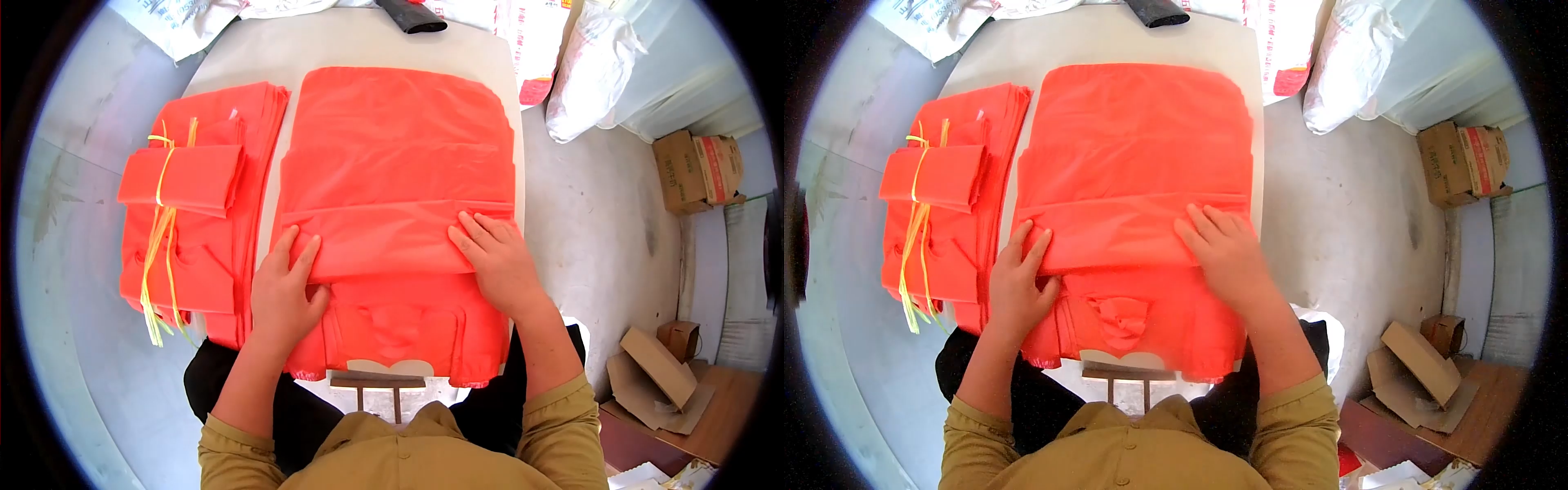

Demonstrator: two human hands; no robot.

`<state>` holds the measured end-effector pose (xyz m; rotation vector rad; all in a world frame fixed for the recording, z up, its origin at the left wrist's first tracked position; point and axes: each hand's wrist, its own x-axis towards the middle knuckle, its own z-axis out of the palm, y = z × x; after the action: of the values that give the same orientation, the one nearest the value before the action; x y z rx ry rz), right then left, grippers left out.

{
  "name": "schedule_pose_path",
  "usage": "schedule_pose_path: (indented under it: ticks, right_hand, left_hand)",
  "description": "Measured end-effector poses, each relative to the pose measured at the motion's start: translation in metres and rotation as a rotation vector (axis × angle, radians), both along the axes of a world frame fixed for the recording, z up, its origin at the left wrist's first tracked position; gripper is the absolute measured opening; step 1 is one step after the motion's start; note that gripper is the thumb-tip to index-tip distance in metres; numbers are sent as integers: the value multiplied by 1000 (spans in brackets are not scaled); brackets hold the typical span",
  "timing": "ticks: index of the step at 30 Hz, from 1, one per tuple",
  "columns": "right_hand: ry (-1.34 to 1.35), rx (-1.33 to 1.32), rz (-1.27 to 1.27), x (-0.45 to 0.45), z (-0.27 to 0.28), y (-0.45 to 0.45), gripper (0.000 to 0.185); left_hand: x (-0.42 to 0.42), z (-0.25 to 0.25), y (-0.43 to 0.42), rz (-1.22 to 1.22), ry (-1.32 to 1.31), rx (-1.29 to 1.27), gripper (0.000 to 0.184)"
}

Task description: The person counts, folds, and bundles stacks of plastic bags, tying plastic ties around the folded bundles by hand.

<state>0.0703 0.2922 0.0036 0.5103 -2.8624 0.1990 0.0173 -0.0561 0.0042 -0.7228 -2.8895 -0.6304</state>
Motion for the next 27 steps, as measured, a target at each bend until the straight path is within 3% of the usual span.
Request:
schedule_pose_path:
  ticks: [5,11,14,18,20,23,27]
  right_hand:
    - [-103,-39,-24,4,20,2,50]
    - [-240,-156,-41,13,49,1,49]
    - [-430,-261,-86,19,74,5,43]
    - [-559,-407,-180,27,93,17,33]
    - [-572,-456,-249,24,96,22,29]
    - [-568,-478,-349,9,90,26,22]
    - [-468,-540,-381,-6,62,30,19]
  left_hand:
    - [-2,-7,-4,-16,65,36,64]
    - [-2,2,-14,-31,197,44,41]
    - [-4,9,-15,-98,80,349,26]
    - [-2,-1,-34,-140,-380,650,9]
    - [0,-1,-32,-76,-529,776,8]
    - [2,-4,-18,271,-723,967,18]
    - [-10,-5,0,335,-658,968,26]
